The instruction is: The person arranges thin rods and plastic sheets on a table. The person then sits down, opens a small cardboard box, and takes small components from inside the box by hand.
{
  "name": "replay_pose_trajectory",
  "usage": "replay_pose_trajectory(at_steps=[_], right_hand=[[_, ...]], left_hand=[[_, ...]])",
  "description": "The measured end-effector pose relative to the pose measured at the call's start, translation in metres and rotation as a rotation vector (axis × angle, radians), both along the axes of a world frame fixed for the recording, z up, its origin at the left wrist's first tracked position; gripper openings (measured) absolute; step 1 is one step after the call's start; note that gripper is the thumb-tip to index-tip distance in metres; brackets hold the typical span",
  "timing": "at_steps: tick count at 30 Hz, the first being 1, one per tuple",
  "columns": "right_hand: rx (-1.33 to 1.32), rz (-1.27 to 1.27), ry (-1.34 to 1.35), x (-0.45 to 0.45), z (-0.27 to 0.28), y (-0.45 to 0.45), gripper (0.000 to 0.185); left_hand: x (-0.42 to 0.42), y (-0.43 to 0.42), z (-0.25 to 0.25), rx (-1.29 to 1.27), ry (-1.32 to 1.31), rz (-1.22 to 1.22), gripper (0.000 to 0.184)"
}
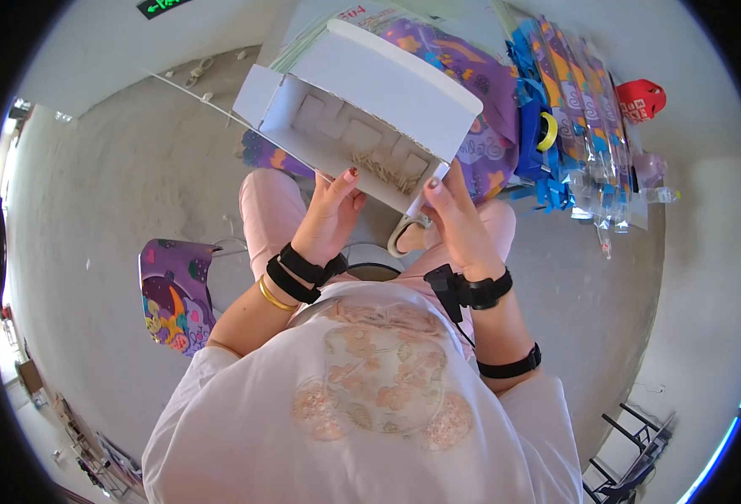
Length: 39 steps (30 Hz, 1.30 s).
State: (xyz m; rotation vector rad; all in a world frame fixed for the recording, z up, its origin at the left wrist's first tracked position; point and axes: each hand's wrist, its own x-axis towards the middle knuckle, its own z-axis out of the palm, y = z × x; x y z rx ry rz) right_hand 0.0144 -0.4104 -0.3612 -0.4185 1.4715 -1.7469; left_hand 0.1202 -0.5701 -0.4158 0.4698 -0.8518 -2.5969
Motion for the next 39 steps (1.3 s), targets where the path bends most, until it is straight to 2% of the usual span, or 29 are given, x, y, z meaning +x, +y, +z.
replay_pose_trajectory(at_steps=[1,5,7,8,10,11,13,14,16,17,21,23,24,25,27,28,29,32,34,37,39], right_hand=[[-0.074,-0.022,-0.059,-0.001,0.001,0.000,0.086],[-0.080,-0.036,-0.077,-0.003,0.008,0.006,0.077],[0.055,-0.070,0.052,0.004,0.020,0.003,0.064],[0.057,-0.077,0.052,0.001,0.016,0.007,0.064],[0.256,-0.238,0.137,-0.011,-0.001,0.019,0.044],[0.256,-0.249,0.137,-0.021,-0.011,0.027,0.044],[0.366,-0.130,0.474,-0.035,-0.014,0.034,0.028],[0.367,-0.142,0.473,-0.038,-0.015,0.038,0.028],[0.135,-0.332,0.390,-0.038,0.022,0.030,0.015],[0.132,-0.385,0.475,-0.046,0.031,0.034,0.011],[0.123,-0.344,0.577,-0.045,0.061,0.040,0.012],[0.150,-0.301,0.629,-0.053,0.065,0.041,0.014],[0.135,-0.308,0.596,-0.054,0.068,0.041,0.014],[0.138,-0.303,0.601,-0.055,0.068,0.041,0.014],[0.049,-0.357,0.513,-0.054,0.067,0.041,0.016],[0.050,-0.357,0.512,-0.052,0.068,0.041,0.016],[0.013,-0.391,0.453,-0.050,0.071,0.041,0.017],[-0.027,-0.436,0.374,-0.046,0.071,0.043,0.022],[-0.041,-0.436,0.358,-0.050,0.071,0.039,0.024],[-0.113,-0.504,0.290,-0.045,0.073,0.031,0.027],[-0.083,-0.266,0.355,-0.043,0.077,0.039,0.030]], left_hand=[[-0.002,-0.001,0.001,-0.015,-0.005,0.013,0.064],[-0.008,-0.001,0.003,-0.039,0.023,0.008,0.067],[-0.011,0.003,0.010,-0.058,0.054,0.047,0.070],[-0.013,0.005,0.013,-0.057,0.055,0.040,0.070],[-0.016,0.010,0.015,-0.188,0.029,0.105,0.053],[-0.017,0.010,0.011,-0.187,0.031,0.094,0.053],[-0.016,0.006,0.002,-0.118,0.040,0.086,0.047],[-0.013,0.004,-0.003,-0.115,0.039,0.064,0.037],[-0.006,-0.003,-0.011,-0.146,0.002,0.094,0.036],[-0.003,-0.008,-0.016,-0.145,-0.007,0.153,0.041],[0.012,-0.037,-0.022,-0.128,-0.088,0.235,0.048],[0.014,-0.044,-0.021,-0.189,-0.115,0.087,0.049],[0.009,-0.042,-0.019,-0.203,-0.220,0.083,0.050],[0.007,-0.041,-0.017,-0.197,-0.217,0.088,0.050],[0.005,-0.039,-0.013,-0.457,-0.354,-0.022,0.044],[0.006,-0.041,-0.018,-0.509,-0.322,-0.066,0.035],[0.007,-0.040,-0.018,-0.510,-0.322,-0.067,0.035],[0.012,-0.037,-0.012,-0.420,-0.318,-0.058,0.034],[0.008,-0.037,-0.001,-0.227,-0.162,-0.014,0.028],[0.004,-0.036,0.013,-0.184,-0.118,0.065,0.023],[-0.003,-0.032,0.032,-0.135,-0.100,0.115,0.022]])
